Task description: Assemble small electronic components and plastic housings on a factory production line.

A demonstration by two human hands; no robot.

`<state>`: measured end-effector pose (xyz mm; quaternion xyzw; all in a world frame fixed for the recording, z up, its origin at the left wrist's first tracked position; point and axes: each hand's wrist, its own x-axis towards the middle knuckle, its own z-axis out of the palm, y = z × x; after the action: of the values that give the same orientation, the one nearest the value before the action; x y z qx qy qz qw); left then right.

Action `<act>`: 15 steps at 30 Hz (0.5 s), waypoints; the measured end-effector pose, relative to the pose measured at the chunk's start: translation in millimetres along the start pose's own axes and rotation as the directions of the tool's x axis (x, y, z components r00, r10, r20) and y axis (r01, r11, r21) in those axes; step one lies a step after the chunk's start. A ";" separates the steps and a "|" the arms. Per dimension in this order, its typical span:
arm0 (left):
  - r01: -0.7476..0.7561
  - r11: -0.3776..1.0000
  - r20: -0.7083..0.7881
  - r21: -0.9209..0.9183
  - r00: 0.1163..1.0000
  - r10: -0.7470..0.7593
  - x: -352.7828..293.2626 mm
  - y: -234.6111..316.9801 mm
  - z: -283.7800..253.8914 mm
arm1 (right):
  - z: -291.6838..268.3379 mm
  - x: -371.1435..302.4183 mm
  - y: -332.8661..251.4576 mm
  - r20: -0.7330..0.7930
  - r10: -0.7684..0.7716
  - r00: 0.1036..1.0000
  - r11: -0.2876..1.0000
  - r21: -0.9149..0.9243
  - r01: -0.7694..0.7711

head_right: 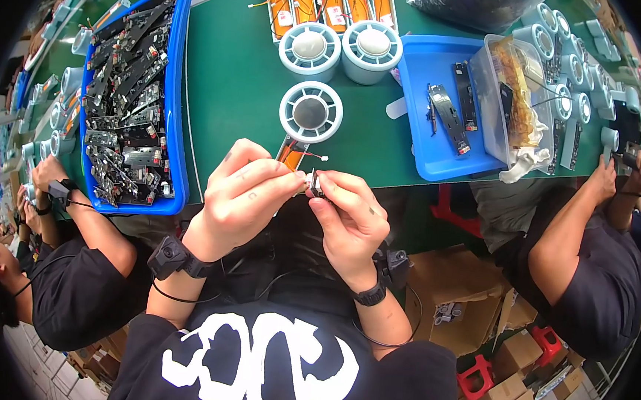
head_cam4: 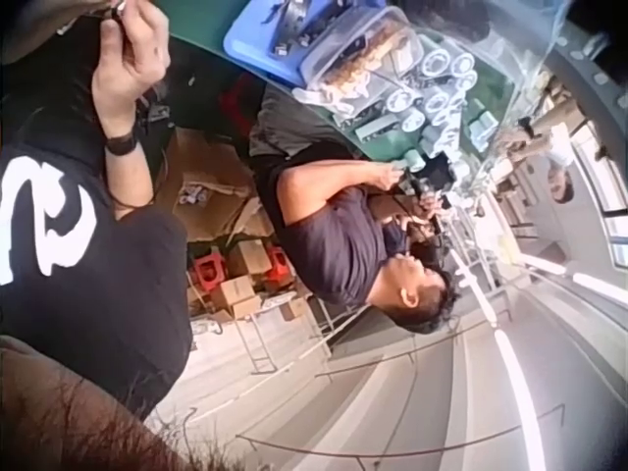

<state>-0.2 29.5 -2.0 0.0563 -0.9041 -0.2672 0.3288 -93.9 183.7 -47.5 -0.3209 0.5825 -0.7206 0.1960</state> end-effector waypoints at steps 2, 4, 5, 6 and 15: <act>-0.017 1.000 0.017 -0.006 1.000 0.017 1.8 -1.9 -0.6 | -4.4 1.9 0.3 0.019 -0.005 1.000 0.999 -0.035 0.006; -0.023 1.000 0.025 -0.009 0.999 0.023 3.0 -2.6 -0.1 | -7.8 4.2 1.4 0.038 -0.029 0.999 0.996 -0.080 0.032; -0.025 0.999 0.024 -0.033 0.999 0.026 4.3 -2.3 0.8 | -8.3 4.9 1.4 0.048 -0.041 0.998 0.994 -0.101 0.046; -0.027 0.998 0.023 -0.057 0.999 0.028 5.5 -1.8 1.8 | -7.9 4.8 0.7 0.049 -0.041 0.998 0.994 -0.101 0.045; -0.003 0.999 0.048 -0.037 0.999 0.004 3.2 -1.8 3.4 | -3.0 2.9 -3.2 -0.020 0.181 0.983 0.957 0.233 -0.172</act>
<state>-4.9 28.6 -3.3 0.0422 -0.9067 -0.2845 0.3084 -97.8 184.8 -44.1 -0.2281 0.5253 -0.7692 0.2835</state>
